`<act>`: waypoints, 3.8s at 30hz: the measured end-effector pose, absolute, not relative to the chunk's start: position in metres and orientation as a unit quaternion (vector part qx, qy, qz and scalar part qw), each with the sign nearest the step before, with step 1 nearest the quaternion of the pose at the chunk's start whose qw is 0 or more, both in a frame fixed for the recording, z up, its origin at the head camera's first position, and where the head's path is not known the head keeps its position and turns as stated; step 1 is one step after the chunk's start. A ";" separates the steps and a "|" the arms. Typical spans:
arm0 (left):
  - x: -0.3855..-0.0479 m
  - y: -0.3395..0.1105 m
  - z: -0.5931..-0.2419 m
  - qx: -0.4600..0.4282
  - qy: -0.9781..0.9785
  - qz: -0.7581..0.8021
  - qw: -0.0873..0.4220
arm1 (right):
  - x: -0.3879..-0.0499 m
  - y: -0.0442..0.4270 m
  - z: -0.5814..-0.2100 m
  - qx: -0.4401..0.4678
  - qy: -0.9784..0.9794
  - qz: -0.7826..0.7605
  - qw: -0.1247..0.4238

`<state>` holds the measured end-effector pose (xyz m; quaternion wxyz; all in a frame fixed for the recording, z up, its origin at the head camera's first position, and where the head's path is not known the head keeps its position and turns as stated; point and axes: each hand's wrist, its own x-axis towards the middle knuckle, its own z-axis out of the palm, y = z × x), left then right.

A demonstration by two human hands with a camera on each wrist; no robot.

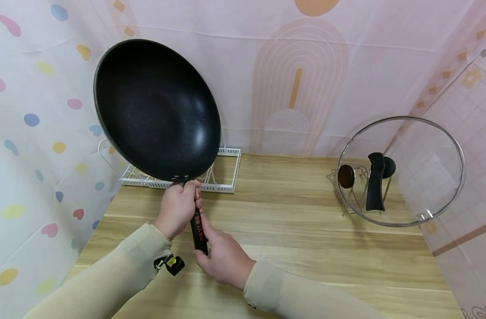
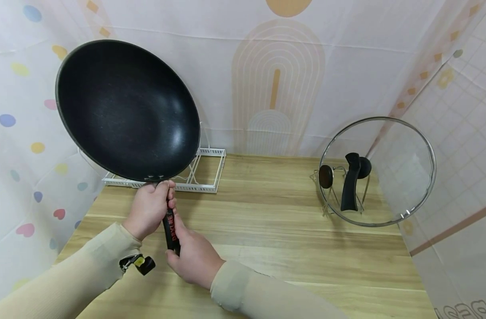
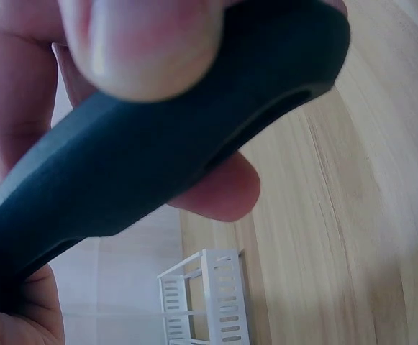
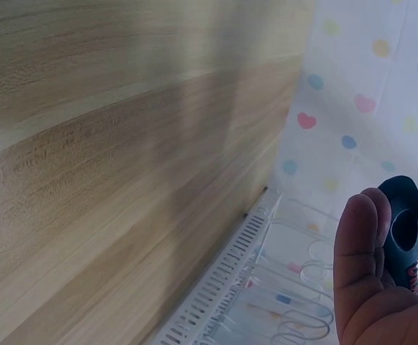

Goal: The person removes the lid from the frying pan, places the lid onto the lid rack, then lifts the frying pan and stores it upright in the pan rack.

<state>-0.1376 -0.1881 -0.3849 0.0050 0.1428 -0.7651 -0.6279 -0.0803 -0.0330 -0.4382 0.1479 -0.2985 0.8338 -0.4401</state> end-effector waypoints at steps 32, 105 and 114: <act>-0.143 -0.198 -0.388 0.136 -0.809 -0.571 0.042 | -0.087 -0.048 -0.442 -0.311 0.848 -0.411 0.122; -0.149 -0.209 -0.410 0.116 -0.897 -0.420 0.075 | -0.090 -0.067 -0.464 -0.293 0.857 -0.403 0.132; -0.151 -0.207 -0.417 0.117 -0.895 -0.421 0.088 | -0.089 -0.068 -0.466 -0.282 0.872 -0.379 0.128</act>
